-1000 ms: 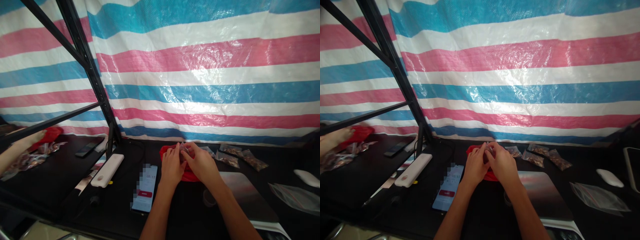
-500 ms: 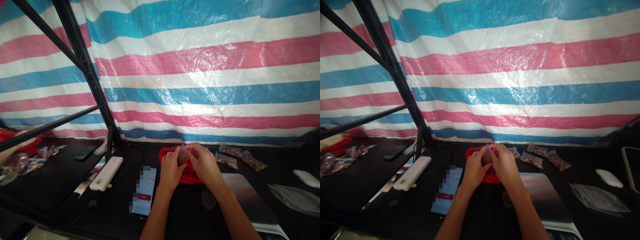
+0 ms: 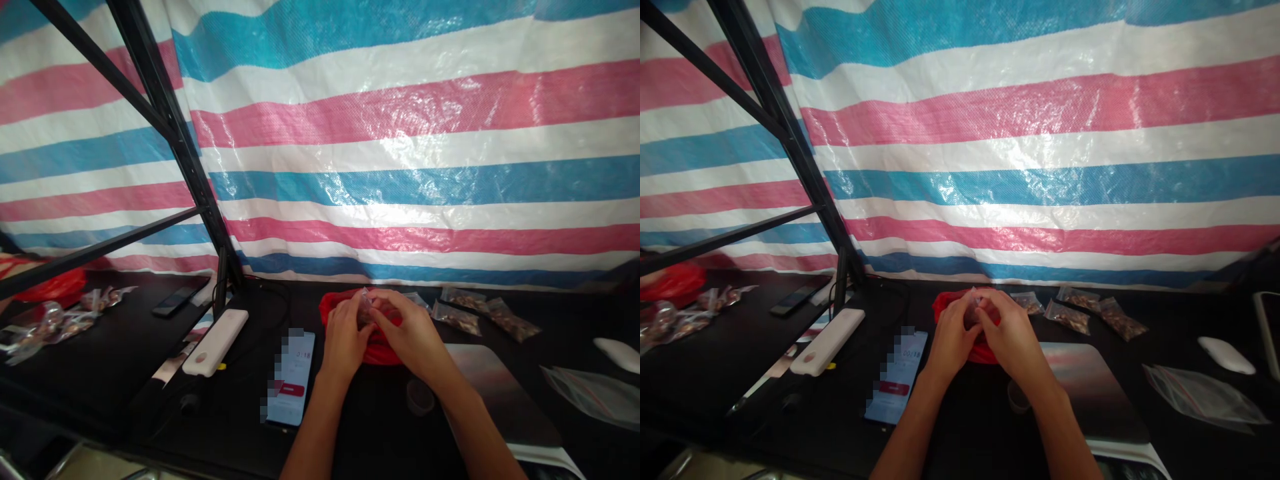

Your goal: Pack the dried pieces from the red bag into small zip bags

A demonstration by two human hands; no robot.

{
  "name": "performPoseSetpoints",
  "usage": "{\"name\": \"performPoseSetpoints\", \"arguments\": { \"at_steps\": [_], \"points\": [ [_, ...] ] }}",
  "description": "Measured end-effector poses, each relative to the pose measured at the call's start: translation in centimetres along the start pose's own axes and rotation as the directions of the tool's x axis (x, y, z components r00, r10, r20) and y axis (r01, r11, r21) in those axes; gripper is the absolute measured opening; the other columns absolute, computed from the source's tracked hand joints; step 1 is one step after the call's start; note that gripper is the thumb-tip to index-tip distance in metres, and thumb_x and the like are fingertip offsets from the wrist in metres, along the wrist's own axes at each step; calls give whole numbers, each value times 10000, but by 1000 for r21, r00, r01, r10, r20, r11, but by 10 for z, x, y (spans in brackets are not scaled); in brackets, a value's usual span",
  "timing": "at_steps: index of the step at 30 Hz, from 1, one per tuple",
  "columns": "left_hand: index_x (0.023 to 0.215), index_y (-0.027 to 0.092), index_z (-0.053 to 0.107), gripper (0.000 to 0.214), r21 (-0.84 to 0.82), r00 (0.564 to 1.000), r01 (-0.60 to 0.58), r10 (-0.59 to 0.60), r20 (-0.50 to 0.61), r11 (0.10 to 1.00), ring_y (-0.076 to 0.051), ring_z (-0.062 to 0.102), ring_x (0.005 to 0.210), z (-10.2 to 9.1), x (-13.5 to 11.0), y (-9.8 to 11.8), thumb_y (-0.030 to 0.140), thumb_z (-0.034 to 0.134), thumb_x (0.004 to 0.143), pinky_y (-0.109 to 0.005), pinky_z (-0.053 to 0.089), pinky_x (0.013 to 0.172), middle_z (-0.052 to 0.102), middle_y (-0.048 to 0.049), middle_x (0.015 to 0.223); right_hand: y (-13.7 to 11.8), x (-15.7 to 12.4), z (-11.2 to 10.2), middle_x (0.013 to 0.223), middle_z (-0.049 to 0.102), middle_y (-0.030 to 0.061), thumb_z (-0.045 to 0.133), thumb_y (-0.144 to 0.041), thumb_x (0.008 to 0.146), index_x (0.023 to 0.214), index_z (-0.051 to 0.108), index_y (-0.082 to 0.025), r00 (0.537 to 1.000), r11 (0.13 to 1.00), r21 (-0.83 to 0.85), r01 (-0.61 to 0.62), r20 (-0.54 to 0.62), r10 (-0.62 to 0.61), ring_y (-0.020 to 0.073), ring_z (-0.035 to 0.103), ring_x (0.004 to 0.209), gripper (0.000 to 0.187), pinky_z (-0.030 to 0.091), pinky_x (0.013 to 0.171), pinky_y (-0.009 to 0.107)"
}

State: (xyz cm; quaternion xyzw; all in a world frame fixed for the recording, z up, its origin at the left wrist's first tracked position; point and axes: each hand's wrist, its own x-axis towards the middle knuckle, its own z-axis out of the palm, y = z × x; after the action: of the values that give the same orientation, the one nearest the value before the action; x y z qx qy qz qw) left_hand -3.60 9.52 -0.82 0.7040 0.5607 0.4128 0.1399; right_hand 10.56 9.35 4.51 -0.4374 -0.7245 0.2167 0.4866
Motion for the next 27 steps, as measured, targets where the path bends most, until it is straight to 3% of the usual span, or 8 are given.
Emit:
{"name": "performPoseSetpoints", "arguments": {
  "at_steps": [10,21,27],
  "points": [
    [1461,235,510,696,-28,997,-64,62,-51,998,-269,606,1306,1,0,1,102,771,829,-487,445,1121,670,-100,1387,3,-6,-4,968,755,48,566,-261,924,999,728,-240,995,997,-16,74,-64,-75,203,705,850,179,551,826,336],
    [1283,211,643,430,-1,987,-79,78,-137,997,-282,676,1181,5,0,-5,95,708,874,-505,498,1061,729,-108,1266,6,-9,-9,988,751,54,551,-225,929,989,732,-243,989,989,-71,127,-71,-133,205,708,871,192,561,833,341],
    [1409,239,542,609,3,979,-150,149,-139,989,-279,640,1237,2,-2,-2,119,750,850,-506,489,1073,688,-99,1336,18,-10,-18,986,751,69,548,-291,911,1013,740,-229,990,993,-108,39,-134,-53,210,718,832,226,573,811,351]
  ]
}}
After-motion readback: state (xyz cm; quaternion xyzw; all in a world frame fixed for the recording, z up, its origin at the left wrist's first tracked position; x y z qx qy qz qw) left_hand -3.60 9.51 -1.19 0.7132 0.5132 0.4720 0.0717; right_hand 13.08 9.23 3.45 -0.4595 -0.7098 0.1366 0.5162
